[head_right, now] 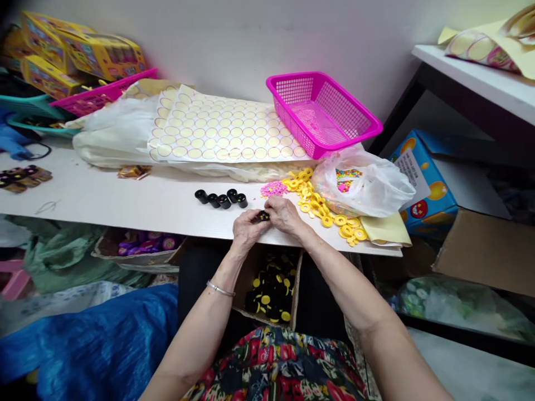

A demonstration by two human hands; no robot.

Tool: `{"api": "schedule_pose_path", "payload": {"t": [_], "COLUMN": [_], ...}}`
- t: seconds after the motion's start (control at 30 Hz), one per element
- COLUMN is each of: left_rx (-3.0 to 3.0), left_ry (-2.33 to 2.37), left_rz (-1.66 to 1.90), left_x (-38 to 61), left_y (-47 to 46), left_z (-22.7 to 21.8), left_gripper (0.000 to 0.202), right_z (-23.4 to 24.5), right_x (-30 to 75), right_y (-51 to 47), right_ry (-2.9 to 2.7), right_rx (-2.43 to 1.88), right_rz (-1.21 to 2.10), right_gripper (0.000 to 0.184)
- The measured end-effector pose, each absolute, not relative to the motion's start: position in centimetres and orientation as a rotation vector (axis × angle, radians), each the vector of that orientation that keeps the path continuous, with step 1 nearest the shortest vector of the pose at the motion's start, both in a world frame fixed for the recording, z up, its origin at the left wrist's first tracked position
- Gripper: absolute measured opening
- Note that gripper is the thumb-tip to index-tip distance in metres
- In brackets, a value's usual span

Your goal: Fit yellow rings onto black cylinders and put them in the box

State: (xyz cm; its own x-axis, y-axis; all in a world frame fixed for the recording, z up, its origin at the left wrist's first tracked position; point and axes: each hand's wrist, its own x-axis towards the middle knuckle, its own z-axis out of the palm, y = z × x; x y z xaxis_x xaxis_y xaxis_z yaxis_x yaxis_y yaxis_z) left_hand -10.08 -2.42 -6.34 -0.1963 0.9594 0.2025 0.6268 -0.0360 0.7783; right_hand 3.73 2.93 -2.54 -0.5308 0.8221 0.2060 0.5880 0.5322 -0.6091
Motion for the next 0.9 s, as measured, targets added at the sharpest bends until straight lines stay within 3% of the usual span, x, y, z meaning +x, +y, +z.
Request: {"api": "schedule_pose_path", "payload": {"t": [0.43, 0.9], "left_rx": [1.744, 1.696], "left_ry": [1.841, 1.837], "left_rz": [1.117, 1.165], "left_x": [-10.2, -10.3], "left_y": [-2.5, -2.1], "left_z": [-6.4, -6.8], "left_gripper": [0.017, 0.019], "right_z": [0.3, 1.2], "right_x": [2.8, 2.4], "right_y": [1.2, 1.2], "right_ry": [-2.739, -2.763], "right_rx": [-1.225, -1.244], "right_rz": [0.294, 0.334], "right_gripper": [0.021, 0.019]}}
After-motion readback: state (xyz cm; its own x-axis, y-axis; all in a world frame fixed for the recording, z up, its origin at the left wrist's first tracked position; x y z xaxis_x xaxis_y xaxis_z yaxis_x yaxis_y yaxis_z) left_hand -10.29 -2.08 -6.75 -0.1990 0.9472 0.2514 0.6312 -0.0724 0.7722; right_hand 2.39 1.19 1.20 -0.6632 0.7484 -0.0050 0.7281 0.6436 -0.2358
